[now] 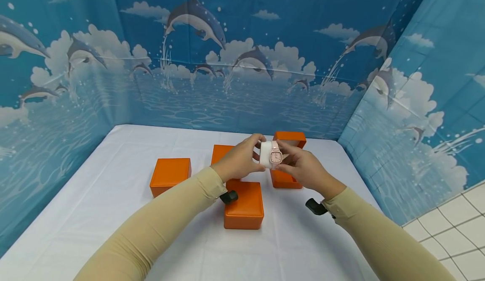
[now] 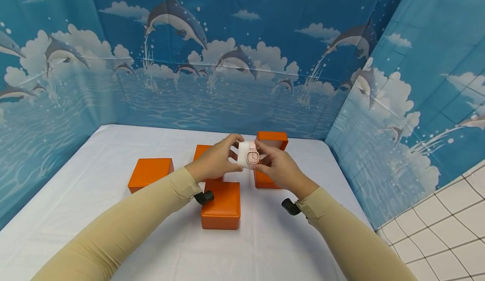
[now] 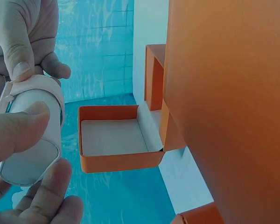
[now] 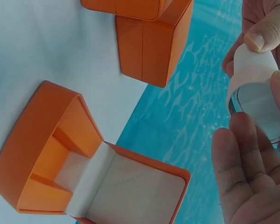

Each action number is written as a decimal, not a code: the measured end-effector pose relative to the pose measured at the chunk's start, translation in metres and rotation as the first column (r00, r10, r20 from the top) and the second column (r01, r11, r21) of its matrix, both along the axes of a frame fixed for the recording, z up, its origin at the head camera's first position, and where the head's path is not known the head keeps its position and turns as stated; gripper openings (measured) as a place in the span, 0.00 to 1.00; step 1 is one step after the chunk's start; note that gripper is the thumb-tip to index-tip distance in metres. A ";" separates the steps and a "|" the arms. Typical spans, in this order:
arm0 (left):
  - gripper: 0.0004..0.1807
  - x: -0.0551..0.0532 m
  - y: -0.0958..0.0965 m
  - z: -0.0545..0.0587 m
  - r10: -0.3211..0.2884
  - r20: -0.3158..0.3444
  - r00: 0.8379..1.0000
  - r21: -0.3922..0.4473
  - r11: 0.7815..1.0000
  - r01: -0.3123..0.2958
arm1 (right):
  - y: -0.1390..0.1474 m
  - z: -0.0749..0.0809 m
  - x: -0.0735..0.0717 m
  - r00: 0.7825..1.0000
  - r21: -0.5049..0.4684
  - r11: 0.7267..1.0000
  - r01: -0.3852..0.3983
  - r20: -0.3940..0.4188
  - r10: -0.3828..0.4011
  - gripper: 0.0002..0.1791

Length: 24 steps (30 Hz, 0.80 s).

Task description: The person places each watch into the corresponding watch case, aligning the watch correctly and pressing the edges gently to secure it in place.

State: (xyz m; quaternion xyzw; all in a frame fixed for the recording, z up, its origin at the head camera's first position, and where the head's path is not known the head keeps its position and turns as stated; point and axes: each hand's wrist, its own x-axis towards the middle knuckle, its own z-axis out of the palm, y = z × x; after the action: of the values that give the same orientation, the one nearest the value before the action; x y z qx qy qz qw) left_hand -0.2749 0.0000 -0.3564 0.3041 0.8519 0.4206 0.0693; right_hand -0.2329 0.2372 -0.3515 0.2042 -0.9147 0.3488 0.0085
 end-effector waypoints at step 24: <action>0.42 0.001 0.000 -0.003 0.003 -0.015 1.000 -0.020 1.000 -0.004 | 0.001 -0.006 -0.002 1.000 -0.040 0.999 -0.016 0.023 0.017 0.45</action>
State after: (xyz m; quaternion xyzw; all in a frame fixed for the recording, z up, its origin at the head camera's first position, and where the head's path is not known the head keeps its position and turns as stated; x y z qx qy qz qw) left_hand -0.2743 0.0002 -0.3591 0.3051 0.8571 0.4099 0.0651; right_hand -0.2352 0.2381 -0.3573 0.2073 -0.9060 0.3691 -0.0008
